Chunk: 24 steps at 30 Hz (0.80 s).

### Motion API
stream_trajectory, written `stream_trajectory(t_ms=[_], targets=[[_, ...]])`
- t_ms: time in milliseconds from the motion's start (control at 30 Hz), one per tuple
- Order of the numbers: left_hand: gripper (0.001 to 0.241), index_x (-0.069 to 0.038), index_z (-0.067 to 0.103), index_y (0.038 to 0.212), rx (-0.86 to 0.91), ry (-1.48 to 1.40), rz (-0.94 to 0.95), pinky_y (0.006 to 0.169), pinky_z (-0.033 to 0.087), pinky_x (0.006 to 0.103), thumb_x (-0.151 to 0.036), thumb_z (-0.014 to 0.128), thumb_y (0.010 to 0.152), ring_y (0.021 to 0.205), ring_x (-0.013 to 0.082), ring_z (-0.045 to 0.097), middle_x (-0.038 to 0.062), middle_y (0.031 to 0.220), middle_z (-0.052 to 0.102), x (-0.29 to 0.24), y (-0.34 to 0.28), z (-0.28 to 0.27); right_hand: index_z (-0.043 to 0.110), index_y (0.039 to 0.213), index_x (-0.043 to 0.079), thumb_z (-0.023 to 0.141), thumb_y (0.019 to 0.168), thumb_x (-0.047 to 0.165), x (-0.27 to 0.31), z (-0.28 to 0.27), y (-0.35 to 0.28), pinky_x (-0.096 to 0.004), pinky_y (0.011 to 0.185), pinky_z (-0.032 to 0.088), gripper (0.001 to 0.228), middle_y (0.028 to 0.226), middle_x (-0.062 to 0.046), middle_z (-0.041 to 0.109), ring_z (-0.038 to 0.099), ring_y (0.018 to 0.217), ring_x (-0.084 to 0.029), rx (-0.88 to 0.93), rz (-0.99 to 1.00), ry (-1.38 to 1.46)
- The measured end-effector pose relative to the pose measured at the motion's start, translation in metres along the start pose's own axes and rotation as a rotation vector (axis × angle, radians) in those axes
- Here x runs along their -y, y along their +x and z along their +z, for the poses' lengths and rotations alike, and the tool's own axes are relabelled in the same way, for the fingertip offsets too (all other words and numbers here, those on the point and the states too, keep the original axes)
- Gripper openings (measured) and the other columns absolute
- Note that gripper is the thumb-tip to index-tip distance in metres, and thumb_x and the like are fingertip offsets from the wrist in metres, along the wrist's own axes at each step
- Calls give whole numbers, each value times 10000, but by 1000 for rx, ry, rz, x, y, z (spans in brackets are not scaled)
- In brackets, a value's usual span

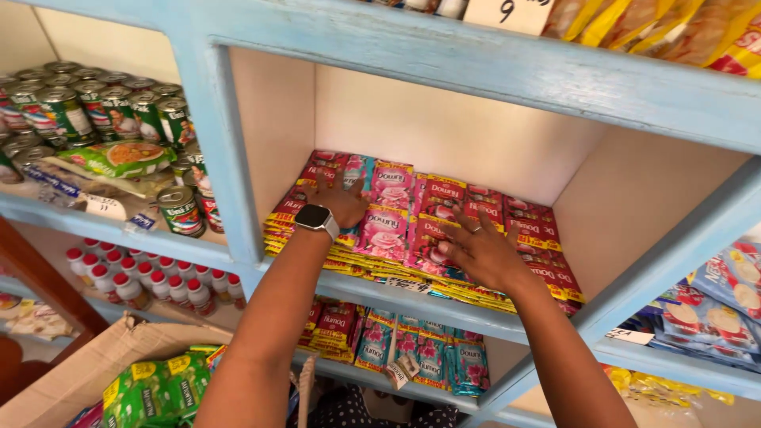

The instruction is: Organize and stock laundry detergent sachets from a cardboard box onto grocery store shelves.

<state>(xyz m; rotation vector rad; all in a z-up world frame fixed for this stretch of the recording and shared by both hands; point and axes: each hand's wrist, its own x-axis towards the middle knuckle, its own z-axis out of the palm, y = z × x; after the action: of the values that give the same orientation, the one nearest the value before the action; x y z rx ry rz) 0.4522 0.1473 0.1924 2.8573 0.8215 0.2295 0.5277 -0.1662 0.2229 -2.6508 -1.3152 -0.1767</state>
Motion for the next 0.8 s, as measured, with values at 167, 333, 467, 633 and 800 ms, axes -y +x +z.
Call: stream_trajectory(t_ms=[167, 333, 467, 633, 800], targets=[[696, -284, 321, 1606, -242, -57, 107, 1173, 119, 748, -621, 354, 998, 1521, 544, 106, 105, 1706, 178, -2, -31, -17, 428, 1515, 356, 413, 969, 639, 23, -4, -5, -819, 1122, -12, 615, 1712, 47, 153, 79, 1561, -336, 171, -63, -165], [713, -300, 372, 1546, -63, 71, 441, 1139, 162, 724, -663, 459, 938, 1510, 477, 160, 79, 1645, 295, -9, -92, -49, 401, 1541, 335, 524, 870, 591, 36, -4, -8, -814, 1085, 22, 729, 1670, 24, 252, 193, 1531, -307, 40, -153, 7], [674, -322, 418, 1521, 24, 33, 554, 1140, 120, 756, -617, 519, 924, 1505, 386, 246, 75, 1607, 358, -9, -111, -23, 369, 1550, 292, 536, 900, 627, 50, 7, -9, -803, 1101, 5, 750, 1656, 12, 278, 211, 1536, -277, 110, -110, -49], [449, -426, 542, 1427, 30, 45, 654, 1145, 79, 787, -467, 533, 980, 1506, 298, 309, 52, 1581, 415, -8, -108, -15, 372, 1554, 294, 507, 942, 582, 41, 11, -11, -762, 1154, 3, 690, 1649, 43, 340, 254, 1536, -208, 179, -110, -43], [454, -442, 538, 1428, 72, 54, 657, 1135, 88, 798, -433, 547, 974, 1502, 293, 314, 38, 1588, 410, -12, -110, -22, 364, 1556, 307, 511, 946, 563, 36, 15, -10, -744, 1151, 4, 677, 1647, 35, 325, 229, 1547, -221, 190, -143, -48]])
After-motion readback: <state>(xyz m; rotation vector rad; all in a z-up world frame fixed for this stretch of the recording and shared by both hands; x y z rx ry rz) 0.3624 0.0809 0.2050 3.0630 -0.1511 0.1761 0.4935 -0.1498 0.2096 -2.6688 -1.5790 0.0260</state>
